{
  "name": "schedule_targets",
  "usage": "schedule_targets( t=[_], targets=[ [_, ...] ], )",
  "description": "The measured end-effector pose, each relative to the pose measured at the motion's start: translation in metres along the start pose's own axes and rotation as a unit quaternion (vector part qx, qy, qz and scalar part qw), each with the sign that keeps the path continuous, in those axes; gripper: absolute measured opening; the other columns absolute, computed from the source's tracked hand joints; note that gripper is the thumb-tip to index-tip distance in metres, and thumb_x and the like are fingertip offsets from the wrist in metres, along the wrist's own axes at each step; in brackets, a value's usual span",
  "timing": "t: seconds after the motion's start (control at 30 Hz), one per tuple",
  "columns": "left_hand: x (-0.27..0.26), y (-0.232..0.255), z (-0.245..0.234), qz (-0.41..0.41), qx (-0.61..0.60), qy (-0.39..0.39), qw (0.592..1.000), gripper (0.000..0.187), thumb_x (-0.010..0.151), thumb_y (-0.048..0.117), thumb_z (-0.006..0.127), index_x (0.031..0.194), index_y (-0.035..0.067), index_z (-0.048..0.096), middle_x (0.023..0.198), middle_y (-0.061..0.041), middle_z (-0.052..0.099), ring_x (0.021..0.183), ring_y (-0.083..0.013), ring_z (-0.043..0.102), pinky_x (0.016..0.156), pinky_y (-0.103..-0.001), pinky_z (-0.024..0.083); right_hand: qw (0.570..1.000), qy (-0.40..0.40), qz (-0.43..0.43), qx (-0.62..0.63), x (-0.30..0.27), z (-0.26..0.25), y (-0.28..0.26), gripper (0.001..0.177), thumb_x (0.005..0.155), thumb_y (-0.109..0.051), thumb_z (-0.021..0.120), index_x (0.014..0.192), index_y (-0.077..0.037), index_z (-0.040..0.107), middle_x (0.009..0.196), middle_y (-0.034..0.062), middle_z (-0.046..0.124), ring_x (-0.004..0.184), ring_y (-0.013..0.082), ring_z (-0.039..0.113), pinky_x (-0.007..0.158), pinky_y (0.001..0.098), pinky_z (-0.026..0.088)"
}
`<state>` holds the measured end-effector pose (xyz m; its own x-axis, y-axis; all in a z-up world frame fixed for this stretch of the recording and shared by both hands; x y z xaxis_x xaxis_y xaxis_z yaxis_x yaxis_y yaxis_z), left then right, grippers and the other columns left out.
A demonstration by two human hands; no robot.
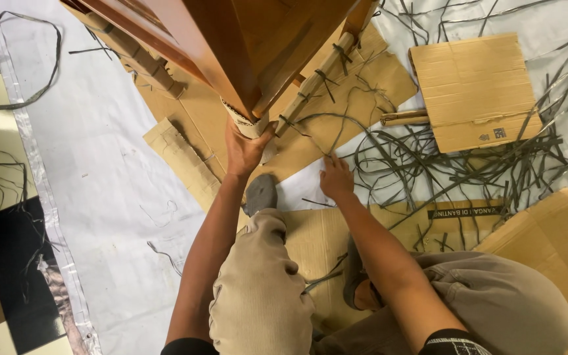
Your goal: Wrapping the legs of a wooden furniture piece with cardboard strips and securing them with plastic ties.
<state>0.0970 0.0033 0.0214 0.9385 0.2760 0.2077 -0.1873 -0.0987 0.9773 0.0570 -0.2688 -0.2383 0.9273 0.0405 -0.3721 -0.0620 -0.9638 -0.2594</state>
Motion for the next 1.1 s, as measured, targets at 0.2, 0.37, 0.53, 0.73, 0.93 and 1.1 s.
schedule_targets(
  t=[0.2,0.37,0.53,0.73,0.93,1.1],
  targets=[
    [0.000,-0.011,-0.003,0.010,0.012,-0.003,1.000,0.076,0.070,0.011,0.097,0.134,0.007,0.057,0.128,-0.019,0.064,0.126,-0.0330,0.061,0.109,-0.055,0.044,0.954,0.280,-0.101,-0.024,-0.058,-0.019,-0.033,0.024,0.091,-0.031,0.060,0.107,-0.024,0.077,0.119,0.0018,0.072,0.108,0.0272,0.065,0.081,0.0441,0.054],
    [0.000,-0.016,-0.002,0.008,0.005,-0.004,1.000,0.073,0.071,0.010,0.097,0.133,0.009,0.059,0.127,-0.014,0.066,0.124,-0.0255,0.061,0.109,-0.051,0.045,0.940,0.328,-0.078,0.055,-0.056,-0.045,-0.028,0.021,0.095,-0.032,0.062,0.109,-0.028,0.077,0.099,0.0025,0.076,0.090,0.0278,0.072,0.075,0.0419,0.057],
    [0.000,-0.016,-0.003,0.015,0.000,-0.006,1.000,0.069,0.074,0.007,0.095,0.133,0.007,0.059,0.127,-0.015,0.066,0.123,-0.0271,0.061,0.108,-0.052,0.045,0.990,0.107,0.011,0.087,0.001,-0.051,-0.012,0.049,0.099,-0.040,0.057,0.146,-0.026,0.057,0.153,0.0214,0.043,0.133,0.0472,0.051,0.102,0.0605,0.047],
    [-0.001,-0.019,-0.003,0.009,-0.007,-0.010,1.000,0.067,0.074,0.007,0.095,0.131,0.006,0.061,0.124,-0.016,0.067,0.121,-0.0254,0.061,0.106,-0.052,0.046,0.993,-0.059,0.101,0.023,0.030,-0.004,0.007,0.054,0.105,-0.038,0.038,0.159,-0.028,0.042,0.170,0.0118,0.025,0.145,0.0411,0.039,0.109,0.0627,0.041],
    [0.001,-0.013,-0.003,0.011,-0.007,-0.013,1.000,0.068,0.074,0.008,0.095,0.132,0.007,0.061,0.124,-0.015,0.067,0.120,-0.0260,0.063,0.106,-0.052,0.046,0.986,0.114,0.068,0.096,-0.014,-0.024,-0.004,0.039,0.104,-0.025,0.046,0.136,-0.011,0.064,0.151,0.0053,0.053,0.127,0.0391,0.056,0.099,0.0584,0.050],
    [-0.002,-0.009,-0.001,0.012,-0.005,-0.016,1.000,0.068,0.074,0.008,0.093,0.133,0.006,0.059,0.125,-0.016,0.066,0.121,-0.0263,0.061,0.106,-0.055,0.045,0.945,0.293,-0.072,0.124,-0.083,-0.050,-0.051,0.027,0.097,-0.010,0.055,0.116,-0.005,0.074,0.126,0.0145,0.070,0.112,0.0364,0.067,0.091,0.0497,0.052]
  ],
)
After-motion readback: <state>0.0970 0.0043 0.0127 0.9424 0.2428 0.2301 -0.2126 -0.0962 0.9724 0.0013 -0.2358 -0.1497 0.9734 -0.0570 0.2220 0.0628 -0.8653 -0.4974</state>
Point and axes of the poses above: each hand's wrist, its own x-axis towards the middle knuckle, its own z-axis out of the palm, y = z × x, the point moved 8 cm from there along x, towards the middle knuckle
